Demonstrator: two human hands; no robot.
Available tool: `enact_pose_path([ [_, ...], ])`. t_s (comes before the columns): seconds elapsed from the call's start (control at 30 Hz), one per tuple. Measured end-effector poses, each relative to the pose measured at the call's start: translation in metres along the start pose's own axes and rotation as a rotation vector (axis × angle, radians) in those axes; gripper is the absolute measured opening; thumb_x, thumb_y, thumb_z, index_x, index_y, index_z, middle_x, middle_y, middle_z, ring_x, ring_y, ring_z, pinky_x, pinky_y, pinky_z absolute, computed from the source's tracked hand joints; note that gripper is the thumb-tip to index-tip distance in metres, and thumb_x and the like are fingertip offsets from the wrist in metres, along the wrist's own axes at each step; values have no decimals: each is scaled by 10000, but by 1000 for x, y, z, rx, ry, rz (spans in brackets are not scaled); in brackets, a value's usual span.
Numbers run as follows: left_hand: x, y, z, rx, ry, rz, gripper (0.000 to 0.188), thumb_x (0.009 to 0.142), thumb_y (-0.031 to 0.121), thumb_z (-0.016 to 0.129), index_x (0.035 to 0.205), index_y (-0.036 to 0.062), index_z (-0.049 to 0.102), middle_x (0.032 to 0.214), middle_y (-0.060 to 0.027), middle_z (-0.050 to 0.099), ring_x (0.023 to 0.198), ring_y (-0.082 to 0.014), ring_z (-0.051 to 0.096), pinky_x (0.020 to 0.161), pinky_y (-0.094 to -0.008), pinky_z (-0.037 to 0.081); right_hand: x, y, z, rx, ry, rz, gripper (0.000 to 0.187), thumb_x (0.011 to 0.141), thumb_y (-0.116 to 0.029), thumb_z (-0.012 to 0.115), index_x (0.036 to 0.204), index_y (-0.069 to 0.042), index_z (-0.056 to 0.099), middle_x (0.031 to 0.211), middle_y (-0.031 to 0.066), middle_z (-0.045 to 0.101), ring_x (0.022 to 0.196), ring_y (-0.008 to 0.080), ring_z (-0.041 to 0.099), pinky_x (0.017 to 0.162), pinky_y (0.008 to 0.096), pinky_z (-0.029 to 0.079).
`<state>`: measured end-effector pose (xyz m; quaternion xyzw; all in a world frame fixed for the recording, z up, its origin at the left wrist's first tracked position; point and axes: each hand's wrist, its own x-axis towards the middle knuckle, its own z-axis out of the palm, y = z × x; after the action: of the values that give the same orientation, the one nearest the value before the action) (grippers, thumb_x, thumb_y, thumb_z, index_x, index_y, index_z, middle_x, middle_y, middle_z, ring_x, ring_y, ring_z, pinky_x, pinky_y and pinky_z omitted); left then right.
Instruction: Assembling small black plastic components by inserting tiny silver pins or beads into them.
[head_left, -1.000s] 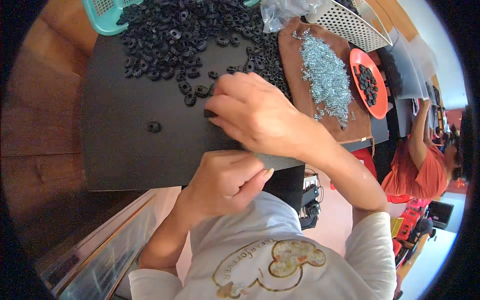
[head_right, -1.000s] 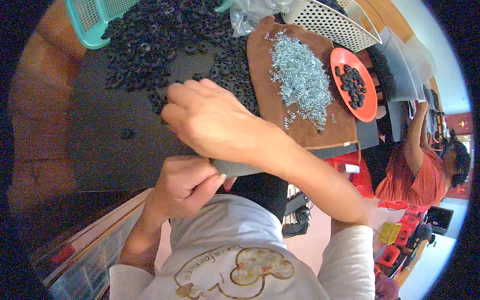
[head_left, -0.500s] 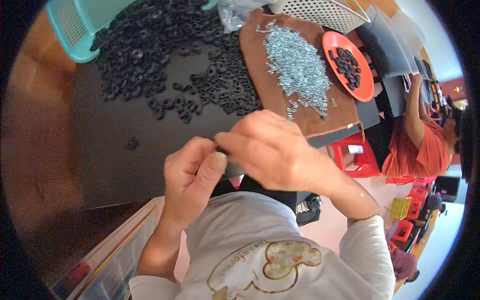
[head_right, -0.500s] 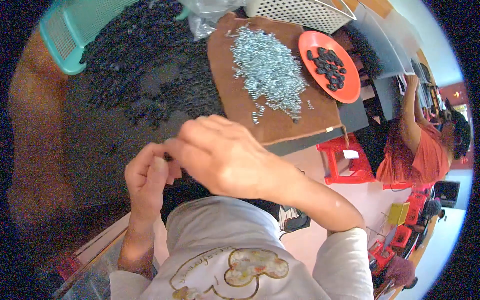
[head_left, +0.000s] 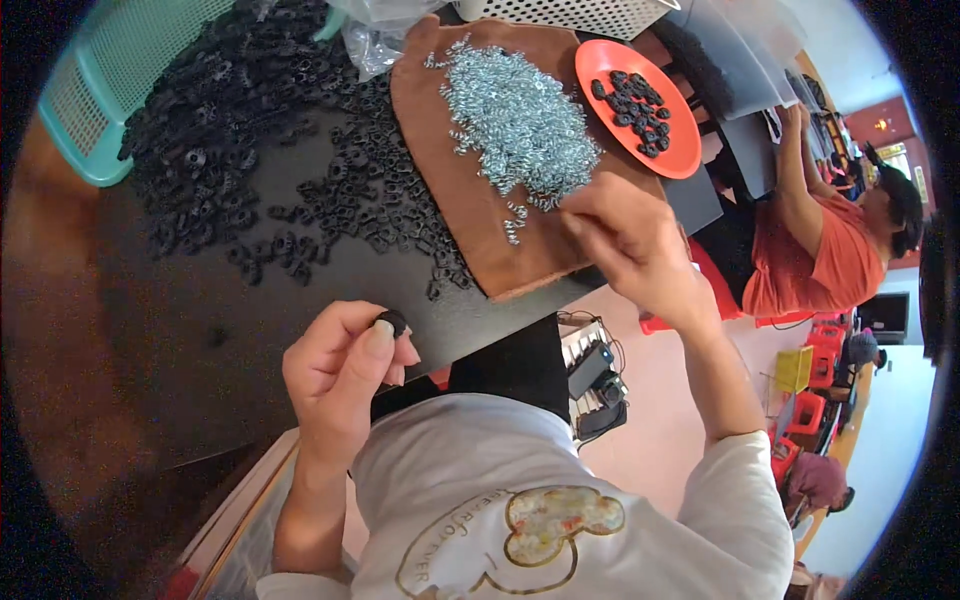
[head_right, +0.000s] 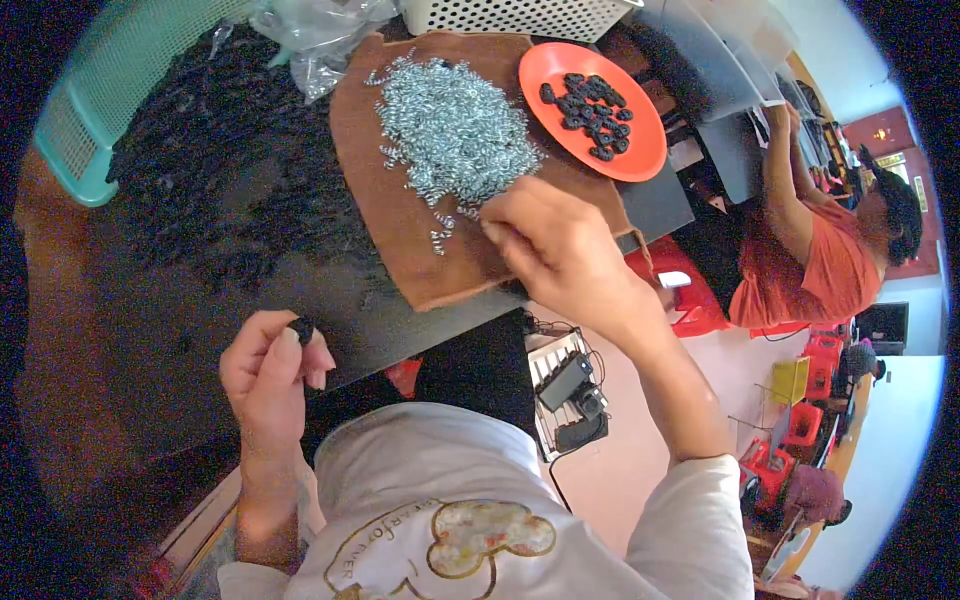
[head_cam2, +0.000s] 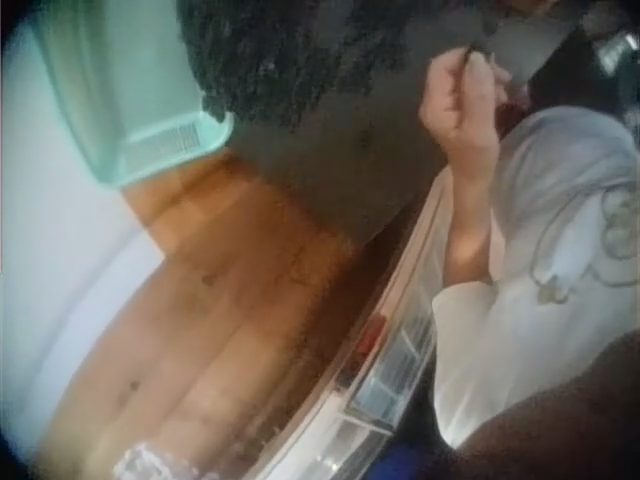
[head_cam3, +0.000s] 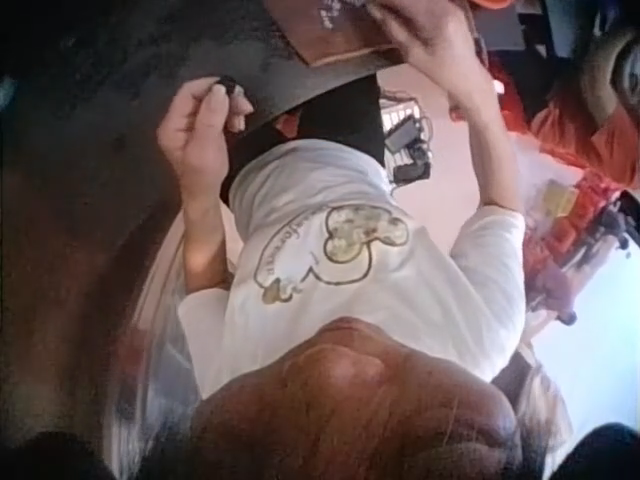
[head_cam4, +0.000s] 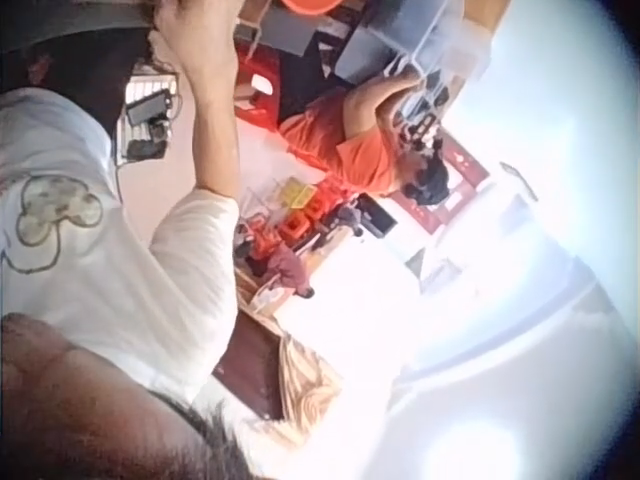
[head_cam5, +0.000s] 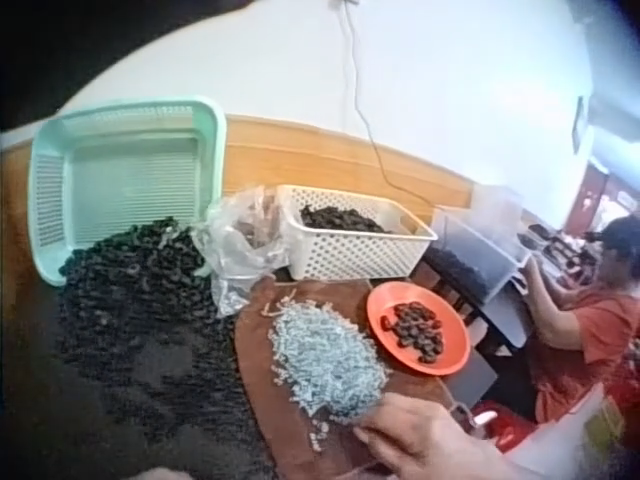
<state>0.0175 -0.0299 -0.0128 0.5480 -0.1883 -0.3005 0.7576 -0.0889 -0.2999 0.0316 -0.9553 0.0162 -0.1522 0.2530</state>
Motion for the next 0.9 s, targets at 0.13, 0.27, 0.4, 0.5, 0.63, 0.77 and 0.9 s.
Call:
enact_pose_path([
  [0.13, -2, -3, -3, 16, 30, -17, 165, 959, 139, 565, 966, -21, 609, 782, -59, 652, 630, -56, 536, 592, -202, 456, 6, 5, 6, -159, -109, -64, 174, 809, -45, 615, 973, 11, 606, 841, 141, 521, 768, 343, 593, 638, 438, 483],
  [0.27, -2, -3, -3, -14, 35, -6, 166, 956, 142, 571, 957, -19, 610, 779, -55, 651, 629, -58, 539, 587, -199, 455, 15, 3, 9, -262, -135, -77, 131, 797, -42, 606, 917, 3, 579, 834, 143, 512, 769, 344, 592, 631, 440, 493],
  [0.4, -3, -4, -1, -18, 22, 11, 172, 956, 147, 572, 959, -20, 609, 778, -52, 649, 626, -55, 531, 584, -198, 448, 17, 6, 12, -314, -175, -112, 177, 782, -36, 644, 953, -30, 599, 839, 116, 516, 745, 314, 590, 622, 417, 475],
  [0.5, -3, -4, -1, -2, 11, 17, 176, 957, 152, 572, 964, -20, 609, 778, -50, 647, 627, -55, 528, 585, -198, 445, 16, 1, 9, -278, -215, -123, 187, 770, -21, 643, 951, -29, 596, 842, 113, 519, 747, 312, 593, 621, 411, 478],
  [0.63, -4, -5, -3, -8, 6, 18, 182, 956, 159, 575, 963, -19, 610, 779, -49, 646, 631, -56, 528, 587, -199, 445, 13, -2, 3, -265, -210, -110, 223, 757, -11, 645, 975, -23, 601, 871, 109, 540, 762, 311, 601, 629, 402, 488],
  [0.77, -4, -5, -3, -1, 0, 31, 188, 957, 166, 577, 961, -19, 610, 780, -49, 646, 634, -57, 527, 587, -201, 444, 10, -1, 3, -275, -217, -101, 240, 760, -10, 643, 996, -24, 604, 889, 109, 549, 776, 314, 607, 633, 404, 490],
  [0.9, -5, -6, -4, 18, -9, 44, 193, 958, 169, 576, 960, -21, 610, 781, -50, 647, 636, -56, 528, 588, -202, 446, 13, -2, 11, -324, -243, -92, 215, 773, -1, 630, 982, -23, 584, 892, 115, 549, 784, 320, 609, 643, 408, 491],
])
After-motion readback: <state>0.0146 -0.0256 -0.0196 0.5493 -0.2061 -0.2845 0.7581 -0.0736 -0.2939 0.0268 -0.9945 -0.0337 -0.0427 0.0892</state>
